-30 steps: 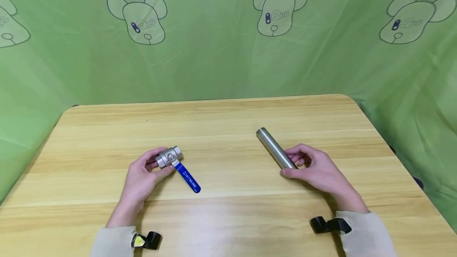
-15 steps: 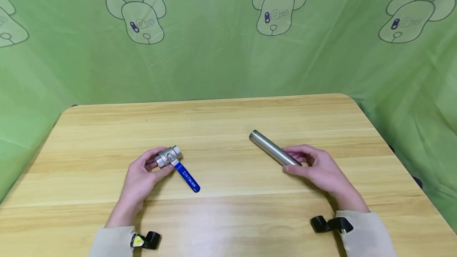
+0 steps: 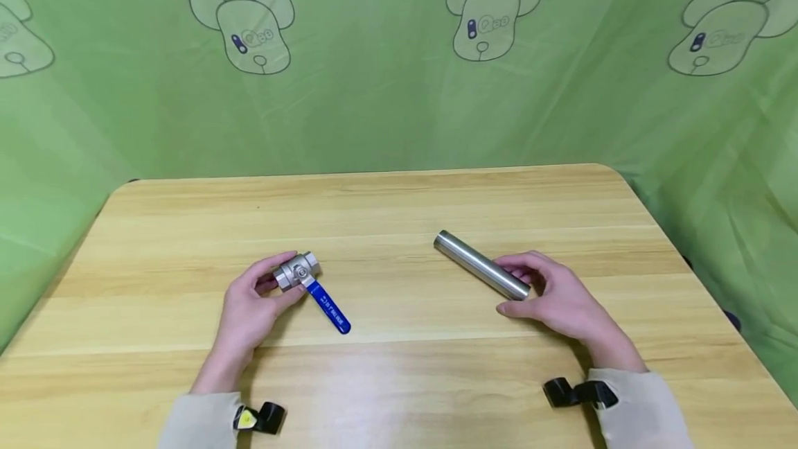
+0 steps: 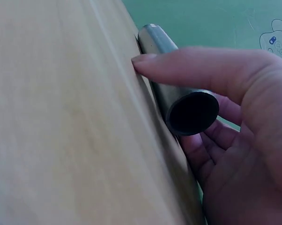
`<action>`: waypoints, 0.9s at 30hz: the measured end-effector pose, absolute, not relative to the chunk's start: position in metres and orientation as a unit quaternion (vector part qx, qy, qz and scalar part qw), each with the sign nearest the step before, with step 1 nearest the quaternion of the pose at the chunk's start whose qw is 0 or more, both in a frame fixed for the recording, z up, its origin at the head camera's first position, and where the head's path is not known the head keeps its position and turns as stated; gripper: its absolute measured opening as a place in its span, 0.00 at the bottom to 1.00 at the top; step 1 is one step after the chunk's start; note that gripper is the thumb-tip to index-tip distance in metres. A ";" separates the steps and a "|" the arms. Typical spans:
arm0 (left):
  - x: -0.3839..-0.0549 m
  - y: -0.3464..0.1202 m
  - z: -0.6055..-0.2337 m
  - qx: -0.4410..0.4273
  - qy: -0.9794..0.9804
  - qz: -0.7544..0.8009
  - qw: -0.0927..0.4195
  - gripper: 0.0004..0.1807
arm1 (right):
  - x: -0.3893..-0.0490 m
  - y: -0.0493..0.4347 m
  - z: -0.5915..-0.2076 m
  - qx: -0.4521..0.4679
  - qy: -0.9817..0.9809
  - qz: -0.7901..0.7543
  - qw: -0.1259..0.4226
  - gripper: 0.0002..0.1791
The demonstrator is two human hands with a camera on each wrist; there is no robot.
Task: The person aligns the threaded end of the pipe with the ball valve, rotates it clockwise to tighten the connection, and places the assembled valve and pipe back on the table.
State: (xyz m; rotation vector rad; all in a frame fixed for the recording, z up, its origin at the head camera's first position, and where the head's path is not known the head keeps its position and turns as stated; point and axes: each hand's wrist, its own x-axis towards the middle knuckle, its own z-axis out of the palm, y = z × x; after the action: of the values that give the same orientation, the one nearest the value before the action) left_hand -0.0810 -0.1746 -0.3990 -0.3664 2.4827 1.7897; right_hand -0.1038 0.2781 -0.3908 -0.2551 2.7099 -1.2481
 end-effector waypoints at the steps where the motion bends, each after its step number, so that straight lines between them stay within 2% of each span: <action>1: -0.081 -0.174 -0.399 -0.121 0.805 0.580 0.024 0.35 | -0.104 0.278 -0.391 -0.088 0.902 -0.416 0.071 0.38; 15: -0.083 -0.172 -0.400 -0.091 0.822 0.562 0.010 0.32 | -0.103 0.280 -0.393 -0.067 0.903 -0.419 0.068 0.36; 21: -0.083 -0.174 -0.401 -0.090 0.826 0.557 0.022 0.34 | -0.104 0.280 -0.393 -0.062 0.904 -0.418 0.070 0.36; 27: -0.083 -0.174 -0.400 -0.088 0.831 0.548 0.036 0.29 | -0.104 0.280 -0.393 -0.059 0.905 -0.416 0.069 0.35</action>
State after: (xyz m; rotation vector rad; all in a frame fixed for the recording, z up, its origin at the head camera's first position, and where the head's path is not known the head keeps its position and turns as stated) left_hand -0.0830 -0.1738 -0.4004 -0.2710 2.5532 1.6826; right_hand -0.1042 0.2797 -0.3932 -0.1766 2.7238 -1.2538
